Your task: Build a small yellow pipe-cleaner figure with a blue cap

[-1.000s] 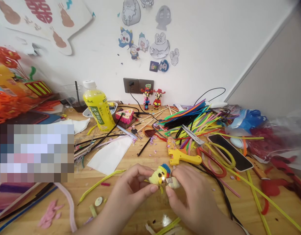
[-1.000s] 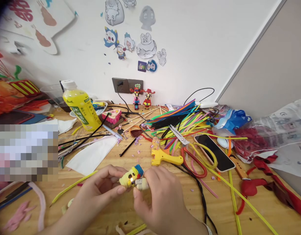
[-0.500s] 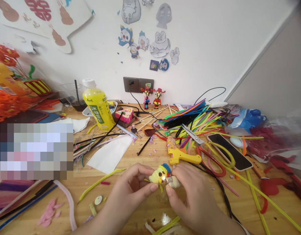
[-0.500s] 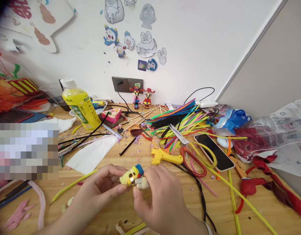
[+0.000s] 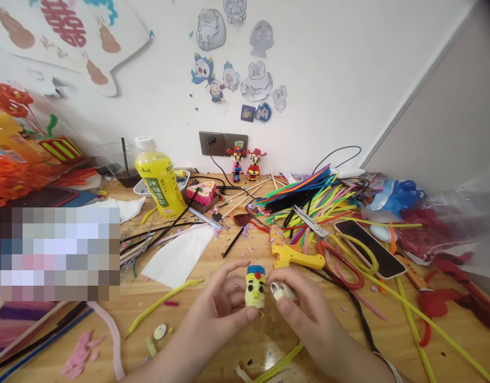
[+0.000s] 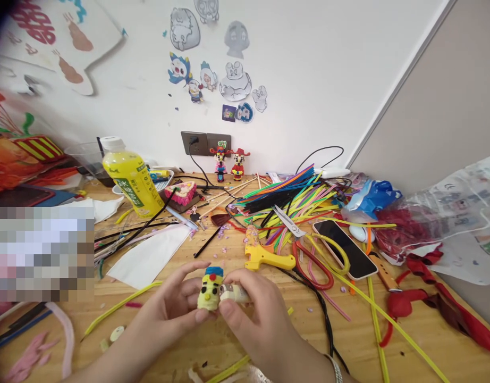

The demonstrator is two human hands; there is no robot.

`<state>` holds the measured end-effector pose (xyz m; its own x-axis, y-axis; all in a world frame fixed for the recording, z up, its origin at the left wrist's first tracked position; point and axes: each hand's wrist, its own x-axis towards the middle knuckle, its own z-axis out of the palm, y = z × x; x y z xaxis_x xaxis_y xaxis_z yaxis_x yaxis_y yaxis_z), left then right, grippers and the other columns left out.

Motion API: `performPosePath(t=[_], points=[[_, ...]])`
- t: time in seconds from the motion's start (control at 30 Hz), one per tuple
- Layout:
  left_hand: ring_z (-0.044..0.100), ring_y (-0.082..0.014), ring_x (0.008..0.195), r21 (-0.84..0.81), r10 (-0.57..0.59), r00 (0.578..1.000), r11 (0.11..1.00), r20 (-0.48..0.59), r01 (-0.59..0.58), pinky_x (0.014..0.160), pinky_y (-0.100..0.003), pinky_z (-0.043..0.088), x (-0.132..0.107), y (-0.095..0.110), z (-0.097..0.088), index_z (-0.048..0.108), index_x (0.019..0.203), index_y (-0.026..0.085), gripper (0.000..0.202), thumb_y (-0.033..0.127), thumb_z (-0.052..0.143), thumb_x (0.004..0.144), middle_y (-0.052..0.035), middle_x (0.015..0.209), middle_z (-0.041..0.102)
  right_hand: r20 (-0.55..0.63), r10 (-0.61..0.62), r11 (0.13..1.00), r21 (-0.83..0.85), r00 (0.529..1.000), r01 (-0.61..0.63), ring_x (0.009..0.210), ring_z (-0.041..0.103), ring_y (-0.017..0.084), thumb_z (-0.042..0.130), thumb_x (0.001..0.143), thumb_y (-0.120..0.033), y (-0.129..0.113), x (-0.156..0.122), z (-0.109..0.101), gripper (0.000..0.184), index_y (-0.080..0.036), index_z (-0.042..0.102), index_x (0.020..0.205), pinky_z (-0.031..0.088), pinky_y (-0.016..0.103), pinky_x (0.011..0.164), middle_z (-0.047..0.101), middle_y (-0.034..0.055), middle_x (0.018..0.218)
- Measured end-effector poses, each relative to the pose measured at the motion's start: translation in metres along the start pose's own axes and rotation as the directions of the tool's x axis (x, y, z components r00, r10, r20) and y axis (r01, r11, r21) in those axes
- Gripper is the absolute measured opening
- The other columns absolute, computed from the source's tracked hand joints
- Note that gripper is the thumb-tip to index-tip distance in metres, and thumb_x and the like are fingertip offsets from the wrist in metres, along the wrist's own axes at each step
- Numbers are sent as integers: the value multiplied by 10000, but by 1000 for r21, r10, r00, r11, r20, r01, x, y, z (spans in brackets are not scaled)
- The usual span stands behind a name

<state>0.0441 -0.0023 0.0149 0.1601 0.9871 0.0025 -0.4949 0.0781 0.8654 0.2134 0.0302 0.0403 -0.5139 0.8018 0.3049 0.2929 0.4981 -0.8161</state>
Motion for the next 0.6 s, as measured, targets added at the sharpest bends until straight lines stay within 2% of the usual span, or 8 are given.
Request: performPosePath(t=[0.07,0.2,0.37,0.47,0.6], points=[[615,-138,859,45,26,1000,999,18,-26,756,-248,473,-2,-3,0,467,1138,288,545,142,723,679,13,880,653,21,4,999,38,1000,-5,819,576,168,411,867,-388,1,-1,0,244,-211,569,922,435,253,700,631,23,861],[614,-147,854,290,99,995,953,-31,-86,747,-236,478,-7,-1,2,502,1050,267,453,75,676,678,3,905,651,49,41,993,105,998,-46,754,574,170,484,810,-412,3,0,3,259,-194,593,898,449,260,668,627,30,817],[619,-134,728,538,191,977,836,-98,-110,663,-219,502,-10,7,9,478,1002,265,433,69,655,659,22,825,659,67,219,944,238,973,-229,769,583,177,599,697,-280,3,2,13,184,-189,606,857,478,267,667,635,32,824],[615,-130,711,587,242,965,798,-103,-137,664,-220,511,-12,8,10,490,977,260,417,59,648,646,24,815,653,105,274,891,345,956,-294,755,592,173,598,693,-247,2,2,19,152,-191,594,834,496,265,663,635,25,798],[621,-141,759,599,268,958,785,-97,-159,703,-236,513,-14,3,7,510,959,245,400,36,632,641,11,845,648,117,302,829,457,946,-322,740,586,162,628,685,-261,4,1,22,164,-191,584,827,499,259,666,615,14,773]])
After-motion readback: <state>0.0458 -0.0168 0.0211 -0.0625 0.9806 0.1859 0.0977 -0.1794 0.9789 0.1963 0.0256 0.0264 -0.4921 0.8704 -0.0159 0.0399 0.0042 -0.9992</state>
